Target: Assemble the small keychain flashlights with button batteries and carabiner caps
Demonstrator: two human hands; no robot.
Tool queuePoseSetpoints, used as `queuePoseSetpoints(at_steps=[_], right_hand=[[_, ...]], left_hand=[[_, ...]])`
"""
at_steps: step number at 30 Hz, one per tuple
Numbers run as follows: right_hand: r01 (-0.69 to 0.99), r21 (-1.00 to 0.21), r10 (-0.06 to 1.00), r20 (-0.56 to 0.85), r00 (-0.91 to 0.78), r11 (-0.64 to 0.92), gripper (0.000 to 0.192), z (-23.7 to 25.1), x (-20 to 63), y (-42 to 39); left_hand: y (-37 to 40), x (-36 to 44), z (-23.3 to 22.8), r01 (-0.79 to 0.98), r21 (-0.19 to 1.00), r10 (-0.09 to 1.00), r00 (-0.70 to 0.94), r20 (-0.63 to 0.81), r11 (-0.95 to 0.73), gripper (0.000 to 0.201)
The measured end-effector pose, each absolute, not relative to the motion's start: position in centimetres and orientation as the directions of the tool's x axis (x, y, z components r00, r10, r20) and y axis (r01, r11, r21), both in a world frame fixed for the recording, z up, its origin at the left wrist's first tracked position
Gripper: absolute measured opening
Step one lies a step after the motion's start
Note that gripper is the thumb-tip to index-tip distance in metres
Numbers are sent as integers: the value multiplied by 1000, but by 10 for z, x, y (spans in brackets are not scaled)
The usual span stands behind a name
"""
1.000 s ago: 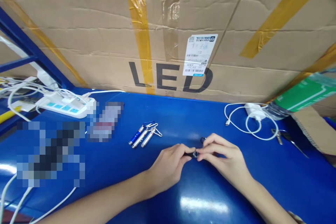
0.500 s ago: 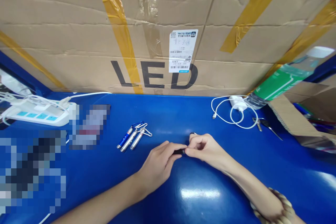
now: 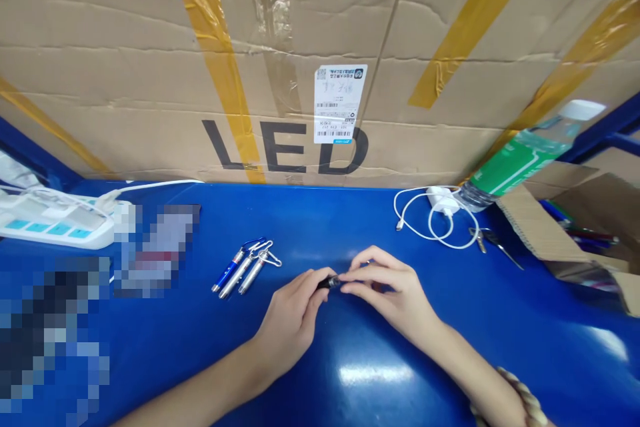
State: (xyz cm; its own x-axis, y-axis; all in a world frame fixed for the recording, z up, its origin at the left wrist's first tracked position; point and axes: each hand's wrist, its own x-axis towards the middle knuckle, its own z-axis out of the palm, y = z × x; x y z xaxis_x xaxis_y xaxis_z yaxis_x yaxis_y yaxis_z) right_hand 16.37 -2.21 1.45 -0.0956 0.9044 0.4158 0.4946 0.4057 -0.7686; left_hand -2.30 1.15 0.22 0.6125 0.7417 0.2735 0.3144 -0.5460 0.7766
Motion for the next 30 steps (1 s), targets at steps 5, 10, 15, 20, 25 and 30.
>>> queuePoseSetpoints(at_steps=[5,10,15,20,25,30], right_hand=[[589,-663,868,475,-145,462,16,15,167,-26],[568,-627,830,517,-208,533,19,16,168,-27],[585,-578,798,559,-225,570,23,18,166,-27],[567,-547,763,592,-259,616,22,21,164,-25],[579,-511,750,586,-306,635,22,19,170,-24],[609,-486,763,544,-350,627,21,16,178,-23]], left_hand=[[11,-22,0,281,743,696,639,327,-607,24],[10,-21,0,293,721,687,643,337,-628,24],[9,-21,4,318,701,693,634,344,-639,25],[9,-22,7,316,720,695,648,312,-618,25],[7,-23,10,307,794,717,662,218,-525,24],[8,-23,7,273,874,728,674,125,-402,16]])
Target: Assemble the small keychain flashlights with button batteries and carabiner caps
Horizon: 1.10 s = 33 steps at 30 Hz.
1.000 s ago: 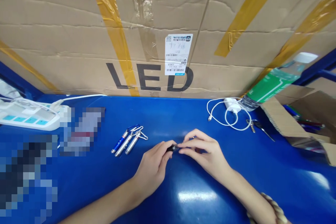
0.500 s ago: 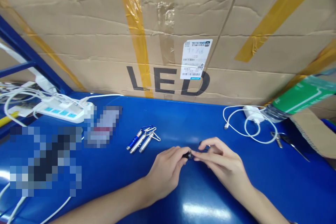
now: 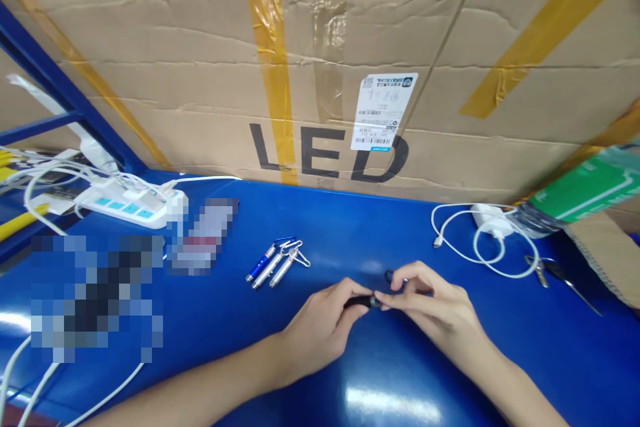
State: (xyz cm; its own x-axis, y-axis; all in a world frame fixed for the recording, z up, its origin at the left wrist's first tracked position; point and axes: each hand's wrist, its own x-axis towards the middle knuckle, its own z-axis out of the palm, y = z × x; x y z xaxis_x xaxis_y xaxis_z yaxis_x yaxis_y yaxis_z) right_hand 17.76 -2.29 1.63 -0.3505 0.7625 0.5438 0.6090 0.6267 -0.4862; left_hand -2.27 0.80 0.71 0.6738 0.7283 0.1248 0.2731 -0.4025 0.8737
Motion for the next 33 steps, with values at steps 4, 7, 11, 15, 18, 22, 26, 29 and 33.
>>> queuePoseSetpoints(at_steps=[4,7,11,15,18,22,26,29,33], right_hand=[[554,-567,789,508,-346,609,19,13,178,-22],[526,-630,820,472,-325,571,18,12,178,-21],[524,-676,856,411,-314,517,17,13,177,-19],[493,-736,885,359,-298,464,21,15,175,-19],[499,-740,892,358,-275,451,23,15,173,-19],[483,-765,904,369,-215,427,26,15,169,-19],[480,-780,915,365,-172,402,23,16,165,-20],[508,-756,909,376,-178,412,23,16,165,-20],[579,-693,894,416,-164,429,25,14,168,-20]], left_hand=[[10,-23,1,263,902,742,665,86,-341,6],[11,-23,-1,263,898,730,678,88,-352,9],[12,-23,-2,234,893,705,699,120,-384,8],[12,-23,-2,221,880,693,705,155,-421,10],[13,-23,0,226,838,670,713,206,-497,21],[13,-23,1,246,761,654,699,290,-601,29],[11,-22,1,265,754,688,653,318,-601,27],[11,-21,2,276,767,702,647,298,-579,26],[12,-21,4,275,796,718,644,264,-539,25]])
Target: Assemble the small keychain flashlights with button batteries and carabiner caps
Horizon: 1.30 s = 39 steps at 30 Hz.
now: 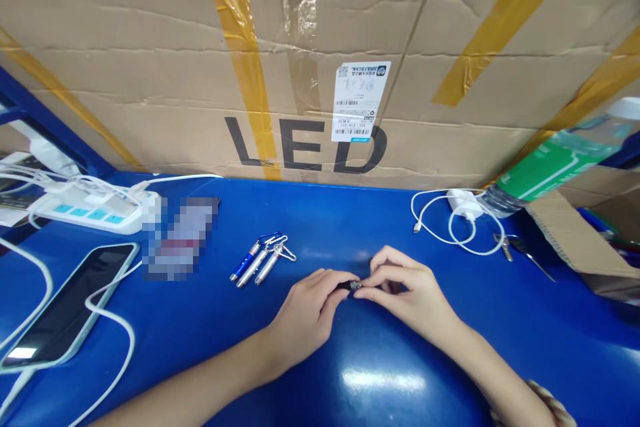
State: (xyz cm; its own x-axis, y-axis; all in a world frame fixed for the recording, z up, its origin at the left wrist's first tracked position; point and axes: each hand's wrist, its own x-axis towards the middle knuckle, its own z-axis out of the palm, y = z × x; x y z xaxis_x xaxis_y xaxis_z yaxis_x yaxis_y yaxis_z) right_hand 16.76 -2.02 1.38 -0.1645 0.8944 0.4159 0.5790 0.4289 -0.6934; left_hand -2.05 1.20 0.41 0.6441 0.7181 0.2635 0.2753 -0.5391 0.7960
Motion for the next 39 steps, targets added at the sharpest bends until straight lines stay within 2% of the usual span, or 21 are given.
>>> queuePoseSetpoints(at_steps=[4,8,11,18,26,31,35,39], right_hand=[[629,-617,850,507,-140,472,22,14,171,-21],[675,-461,772,578,-265,577,19,17,174,-23],[700,-359,729,595,-338,617,24,18,176,-24],[706,-297,699,603,-384,643,28,20,177,-24],[682,-342,709,600,-372,647,23,23,175,-24],[669,-379,729,575,-371,640,23,21,175,-24],[566,-608,824,490,-285,557,23,20,174,-22],[435,-825,932,295,-210,359,32,24,173,-18]], left_hand=[[12,-21,5,297,843,756,629,182,-449,23],[12,-22,6,294,858,760,631,157,-422,21],[13,-22,6,293,855,736,662,141,-428,21],[14,-23,5,285,871,694,715,85,-401,21],[15,-23,8,255,885,693,714,99,-389,20],[13,-23,7,283,891,697,715,50,-355,15],[12,-23,7,281,895,692,721,41,-346,13],[10,-24,7,228,907,657,751,67,-354,10]])
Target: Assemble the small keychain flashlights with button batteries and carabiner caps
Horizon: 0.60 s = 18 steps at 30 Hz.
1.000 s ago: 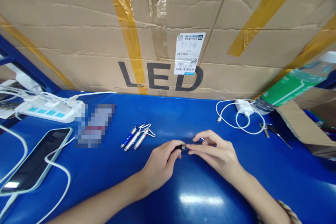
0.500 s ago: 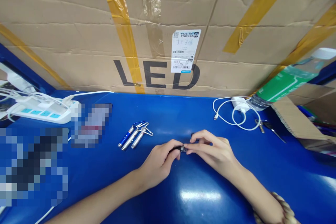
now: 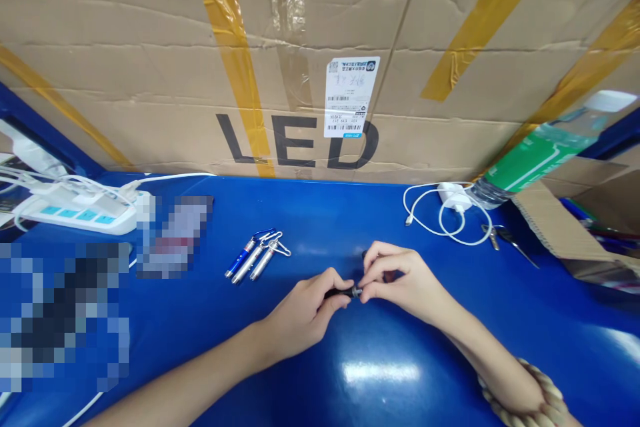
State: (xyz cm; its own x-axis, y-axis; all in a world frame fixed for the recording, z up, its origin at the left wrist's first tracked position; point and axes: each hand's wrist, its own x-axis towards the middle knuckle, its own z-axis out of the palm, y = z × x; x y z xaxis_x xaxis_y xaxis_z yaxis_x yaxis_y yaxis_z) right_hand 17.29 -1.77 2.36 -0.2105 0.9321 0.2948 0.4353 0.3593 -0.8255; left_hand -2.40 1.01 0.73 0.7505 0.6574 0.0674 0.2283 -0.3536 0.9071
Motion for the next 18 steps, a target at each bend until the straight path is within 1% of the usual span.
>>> queuePoseSetpoints(at_steps=[2,5,8,12,15,18], right_hand=[[417,-860,951,219,-220,295,35,24,173,-17],[440,-853,948,172,-268,279,36,22,175,-17],[456,-819,911,179,-373,348,35,21,177,-18],[506,-741,855,179,-486,442,32,25,176,-21],[557,-697,858,167,-485,451,29,29,172,-24],[589,-709,890,122,-440,389,29,30,166,-27]], left_hand=[[10,-24,7,215,902,643,761,86,-374,10],[9,-23,5,230,879,635,766,102,-419,11],[9,-23,5,241,866,633,767,106,-438,12],[10,-22,5,236,865,624,774,108,-443,13],[11,-22,4,214,859,618,774,141,-465,15],[11,-23,1,197,839,615,765,191,-506,17]])
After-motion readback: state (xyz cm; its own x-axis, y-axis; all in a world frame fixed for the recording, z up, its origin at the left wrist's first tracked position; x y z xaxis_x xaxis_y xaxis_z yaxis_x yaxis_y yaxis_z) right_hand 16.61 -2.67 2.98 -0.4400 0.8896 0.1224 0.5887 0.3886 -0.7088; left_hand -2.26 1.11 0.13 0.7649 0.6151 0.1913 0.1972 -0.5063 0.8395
